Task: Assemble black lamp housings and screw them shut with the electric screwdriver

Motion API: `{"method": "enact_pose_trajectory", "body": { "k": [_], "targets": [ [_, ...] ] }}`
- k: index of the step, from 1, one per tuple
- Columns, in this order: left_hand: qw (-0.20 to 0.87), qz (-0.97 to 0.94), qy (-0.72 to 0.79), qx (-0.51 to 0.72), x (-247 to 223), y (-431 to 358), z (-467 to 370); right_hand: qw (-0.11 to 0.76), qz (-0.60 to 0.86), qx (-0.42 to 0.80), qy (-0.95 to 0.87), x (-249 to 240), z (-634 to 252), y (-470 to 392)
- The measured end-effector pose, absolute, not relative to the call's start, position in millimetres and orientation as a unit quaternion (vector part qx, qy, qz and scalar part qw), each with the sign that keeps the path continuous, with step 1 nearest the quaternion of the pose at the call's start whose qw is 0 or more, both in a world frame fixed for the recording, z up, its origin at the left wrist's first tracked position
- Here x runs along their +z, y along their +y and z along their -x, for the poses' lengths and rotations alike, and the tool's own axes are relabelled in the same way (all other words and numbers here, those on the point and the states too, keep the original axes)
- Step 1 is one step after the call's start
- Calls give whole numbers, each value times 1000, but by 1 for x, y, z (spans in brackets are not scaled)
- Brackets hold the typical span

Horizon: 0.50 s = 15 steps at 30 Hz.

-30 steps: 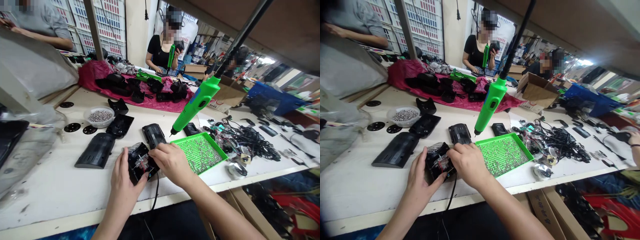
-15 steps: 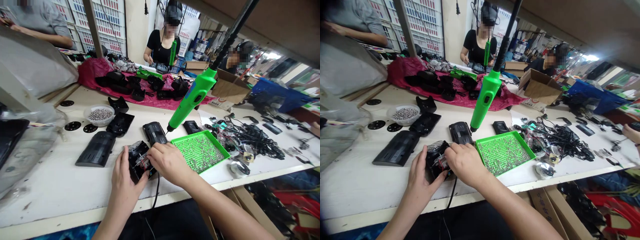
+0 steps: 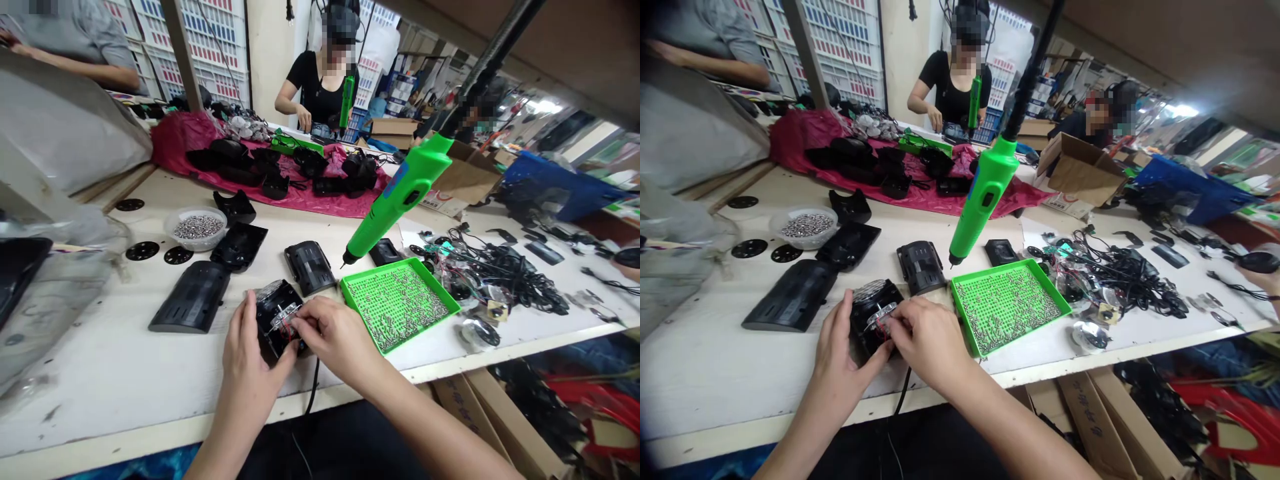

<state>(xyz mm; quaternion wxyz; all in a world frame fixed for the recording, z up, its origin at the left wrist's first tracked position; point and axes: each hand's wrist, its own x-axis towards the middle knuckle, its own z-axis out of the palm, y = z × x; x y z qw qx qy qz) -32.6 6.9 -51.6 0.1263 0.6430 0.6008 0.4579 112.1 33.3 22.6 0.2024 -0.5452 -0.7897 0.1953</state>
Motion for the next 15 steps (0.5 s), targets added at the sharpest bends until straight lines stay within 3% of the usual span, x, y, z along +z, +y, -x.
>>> {"method": "enact_pose_trajectory", "body": {
  "k": [5,8,15],
  "targets": [
    [132,-640,606,453,-53,6,33,135,392,-32,-910,33,-123,52],
    [146,-638,611,446,-53,6,34,109,325,-110,-933,41,-126,76],
    [164,-630,611,451,-52,4,35,167,423,-40,-890,41,-121,87]
  ]
}}
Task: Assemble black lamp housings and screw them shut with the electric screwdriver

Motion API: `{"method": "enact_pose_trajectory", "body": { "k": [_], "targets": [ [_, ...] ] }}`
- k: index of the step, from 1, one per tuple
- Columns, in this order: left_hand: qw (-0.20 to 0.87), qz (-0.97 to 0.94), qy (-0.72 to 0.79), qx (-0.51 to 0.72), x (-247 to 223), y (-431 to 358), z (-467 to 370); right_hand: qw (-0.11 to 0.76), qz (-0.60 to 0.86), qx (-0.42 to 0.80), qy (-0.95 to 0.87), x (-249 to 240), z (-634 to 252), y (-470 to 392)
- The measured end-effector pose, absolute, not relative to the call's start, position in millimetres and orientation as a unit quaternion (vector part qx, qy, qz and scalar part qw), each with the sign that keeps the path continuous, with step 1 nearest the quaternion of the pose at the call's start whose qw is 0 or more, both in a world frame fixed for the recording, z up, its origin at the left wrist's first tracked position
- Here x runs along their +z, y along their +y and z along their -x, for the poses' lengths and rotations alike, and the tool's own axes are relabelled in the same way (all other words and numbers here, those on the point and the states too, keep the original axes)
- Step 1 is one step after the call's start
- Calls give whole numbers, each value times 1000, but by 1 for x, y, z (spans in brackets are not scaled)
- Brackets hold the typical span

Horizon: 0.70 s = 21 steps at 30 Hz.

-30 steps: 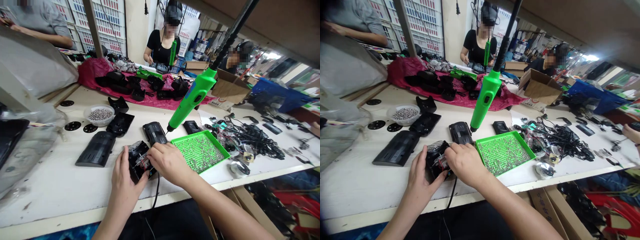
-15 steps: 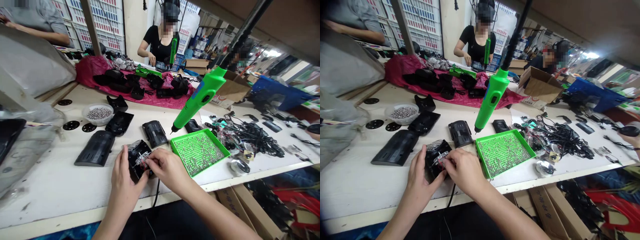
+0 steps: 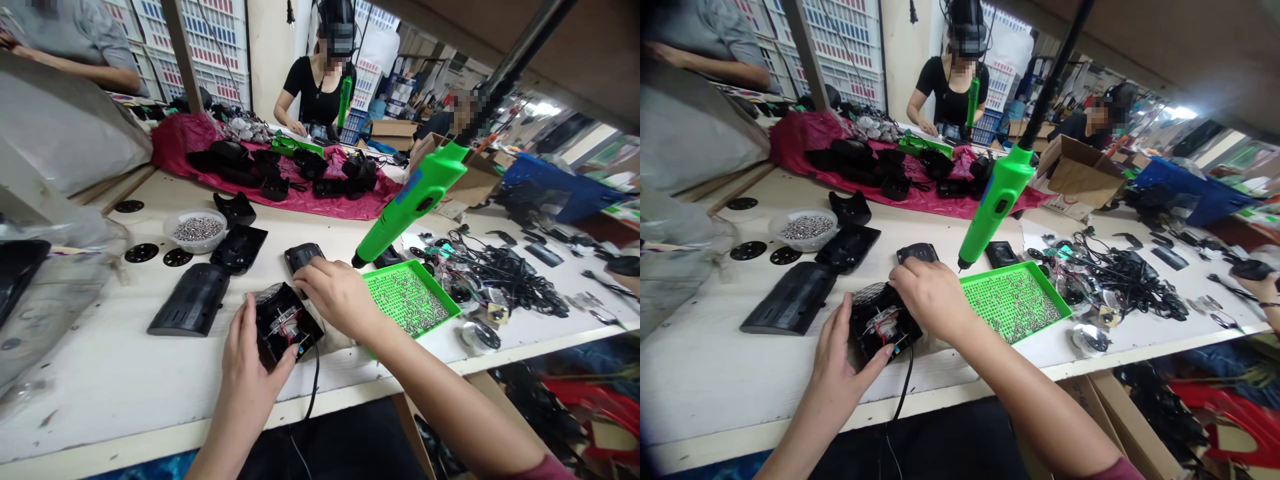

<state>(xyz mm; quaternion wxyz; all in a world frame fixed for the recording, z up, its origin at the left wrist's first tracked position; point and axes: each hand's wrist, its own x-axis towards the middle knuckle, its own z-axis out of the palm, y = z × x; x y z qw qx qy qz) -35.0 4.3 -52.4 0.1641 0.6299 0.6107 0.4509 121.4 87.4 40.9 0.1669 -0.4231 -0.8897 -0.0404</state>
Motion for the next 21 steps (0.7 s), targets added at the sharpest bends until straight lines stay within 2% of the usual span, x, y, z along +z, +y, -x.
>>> {"method": "enact_pose_trajectory", "body": {
  "k": [2,5,9,16,21],
  "targets": [
    [187,-621,610,455,-52,3,36,191,456,-5,-869,38,-127,78],
    [291,-581,599,467,-47,1,39,216,511,42,-831,33,-139,70],
    [419,-467,583,516,-42,-1,45,191,550,47,-812,26,-150,76],
    [438,-416,576,551,-44,0,49,101,553,-40,-826,11,-135,97],
    [430,-418,576,555,-42,0,48,57,576,-41,-815,7,-129,104]
  ]
}}
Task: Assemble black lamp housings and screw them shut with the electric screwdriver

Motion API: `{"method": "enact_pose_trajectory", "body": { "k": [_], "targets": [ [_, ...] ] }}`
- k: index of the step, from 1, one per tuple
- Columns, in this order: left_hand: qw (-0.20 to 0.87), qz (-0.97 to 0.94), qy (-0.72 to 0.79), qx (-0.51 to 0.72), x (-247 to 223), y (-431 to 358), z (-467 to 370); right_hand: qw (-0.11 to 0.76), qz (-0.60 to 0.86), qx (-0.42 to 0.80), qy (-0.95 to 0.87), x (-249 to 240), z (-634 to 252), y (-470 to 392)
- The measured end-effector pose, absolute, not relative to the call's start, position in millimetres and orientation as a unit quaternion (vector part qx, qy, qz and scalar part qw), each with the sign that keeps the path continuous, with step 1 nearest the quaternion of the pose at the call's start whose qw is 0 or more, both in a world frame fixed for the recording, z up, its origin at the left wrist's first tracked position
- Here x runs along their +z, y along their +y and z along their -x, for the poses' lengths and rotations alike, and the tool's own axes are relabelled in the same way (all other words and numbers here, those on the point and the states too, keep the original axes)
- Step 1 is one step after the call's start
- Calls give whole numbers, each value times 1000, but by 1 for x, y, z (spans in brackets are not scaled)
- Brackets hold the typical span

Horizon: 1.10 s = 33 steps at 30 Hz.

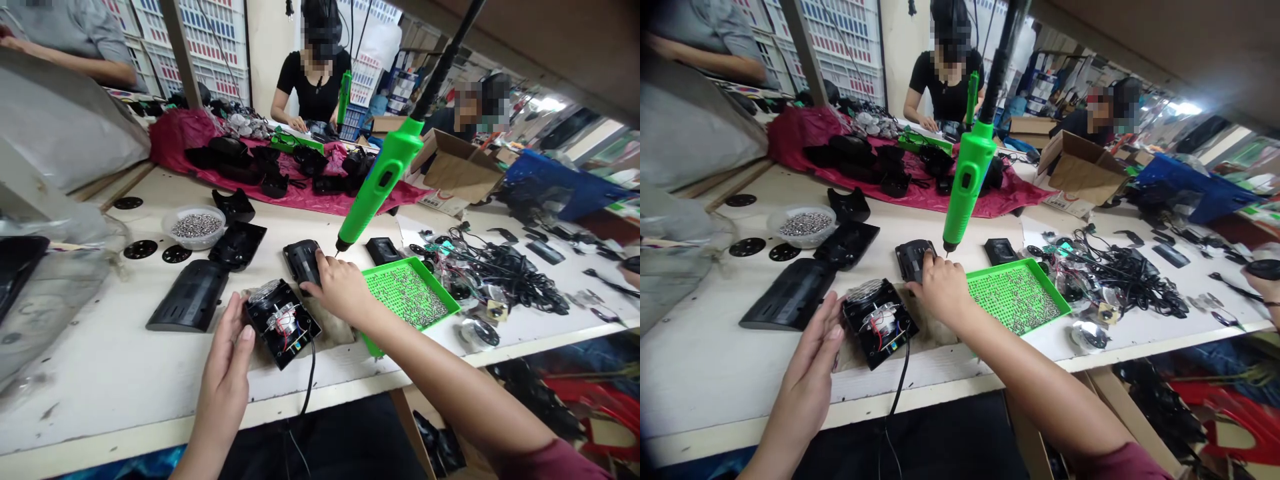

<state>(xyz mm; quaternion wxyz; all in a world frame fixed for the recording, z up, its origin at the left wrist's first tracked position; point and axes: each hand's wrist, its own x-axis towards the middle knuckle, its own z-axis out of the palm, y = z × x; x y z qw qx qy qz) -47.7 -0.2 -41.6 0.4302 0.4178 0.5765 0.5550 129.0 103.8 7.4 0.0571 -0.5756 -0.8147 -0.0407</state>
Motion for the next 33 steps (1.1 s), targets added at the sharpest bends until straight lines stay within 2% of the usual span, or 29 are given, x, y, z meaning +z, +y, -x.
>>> {"method": "enact_pose_trajectory", "body": {
  "k": [11,15,17,20,22,28,33],
  "targets": [
    [439,-404,564,571,-38,0,46,83,596,-6,-799,-2,-122,102],
    [397,-398,564,605,-28,-10,42,106,607,18,-788,2,-122,105],
    [394,-373,556,630,-21,-19,38,145,603,41,-784,12,-125,96],
    [443,-328,537,638,-13,-32,33,238,578,70,-777,29,-129,63],
    [477,-302,534,629,-11,-37,29,256,558,49,-788,36,-130,34],
    [560,-196,526,609,-13,-35,18,235,512,-34,-825,30,-117,-13],
    [553,-203,489,644,-15,-31,19,214,509,-39,-833,14,-102,-7]
  ]
}}
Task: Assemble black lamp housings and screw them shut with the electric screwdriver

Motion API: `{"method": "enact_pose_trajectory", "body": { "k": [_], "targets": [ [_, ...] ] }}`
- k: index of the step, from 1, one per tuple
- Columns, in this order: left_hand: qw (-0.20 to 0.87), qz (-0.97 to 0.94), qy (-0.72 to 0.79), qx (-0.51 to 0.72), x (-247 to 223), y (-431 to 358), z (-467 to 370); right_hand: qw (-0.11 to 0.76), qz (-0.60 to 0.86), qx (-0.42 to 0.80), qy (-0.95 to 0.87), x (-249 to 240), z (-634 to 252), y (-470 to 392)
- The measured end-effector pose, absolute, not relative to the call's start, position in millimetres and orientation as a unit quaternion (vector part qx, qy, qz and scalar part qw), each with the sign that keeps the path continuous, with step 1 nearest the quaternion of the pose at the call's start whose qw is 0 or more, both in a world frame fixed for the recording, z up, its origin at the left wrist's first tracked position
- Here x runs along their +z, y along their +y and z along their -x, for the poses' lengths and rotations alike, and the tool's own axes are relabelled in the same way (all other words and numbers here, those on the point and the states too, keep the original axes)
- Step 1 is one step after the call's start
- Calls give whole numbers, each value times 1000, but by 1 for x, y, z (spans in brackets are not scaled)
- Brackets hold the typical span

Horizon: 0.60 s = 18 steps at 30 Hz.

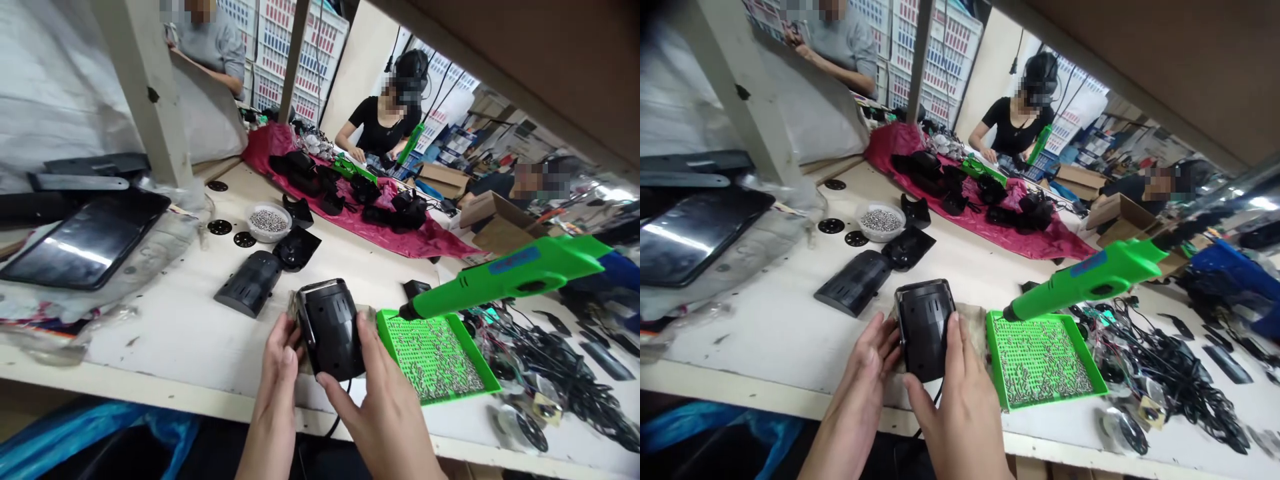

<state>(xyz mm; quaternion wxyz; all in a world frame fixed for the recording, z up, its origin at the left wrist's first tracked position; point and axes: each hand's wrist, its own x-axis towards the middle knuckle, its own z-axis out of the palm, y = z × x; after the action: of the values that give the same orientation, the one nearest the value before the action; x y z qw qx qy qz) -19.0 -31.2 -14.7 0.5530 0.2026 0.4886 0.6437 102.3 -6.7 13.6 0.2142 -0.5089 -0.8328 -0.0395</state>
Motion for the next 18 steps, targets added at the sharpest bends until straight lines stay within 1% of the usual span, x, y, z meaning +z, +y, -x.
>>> {"method": "enact_pose_trajectory", "body": {
  "k": [5,9,14,18],
  "targets": [
    [568,-212,497,621,-11,-28,21,210,522,10,-826,-1,-109,-8],
    [597,-197,457,629,-11,-18,17,235,501,45,-832,-11,-132,-11],
    [609,-203,462,612,-13,2,8,265,473,61,-838,-21,-149,-12],
    [655,-180,436,590,-8,11,2,272,491,63,-825,-23,-144,-13]
  ]
}}
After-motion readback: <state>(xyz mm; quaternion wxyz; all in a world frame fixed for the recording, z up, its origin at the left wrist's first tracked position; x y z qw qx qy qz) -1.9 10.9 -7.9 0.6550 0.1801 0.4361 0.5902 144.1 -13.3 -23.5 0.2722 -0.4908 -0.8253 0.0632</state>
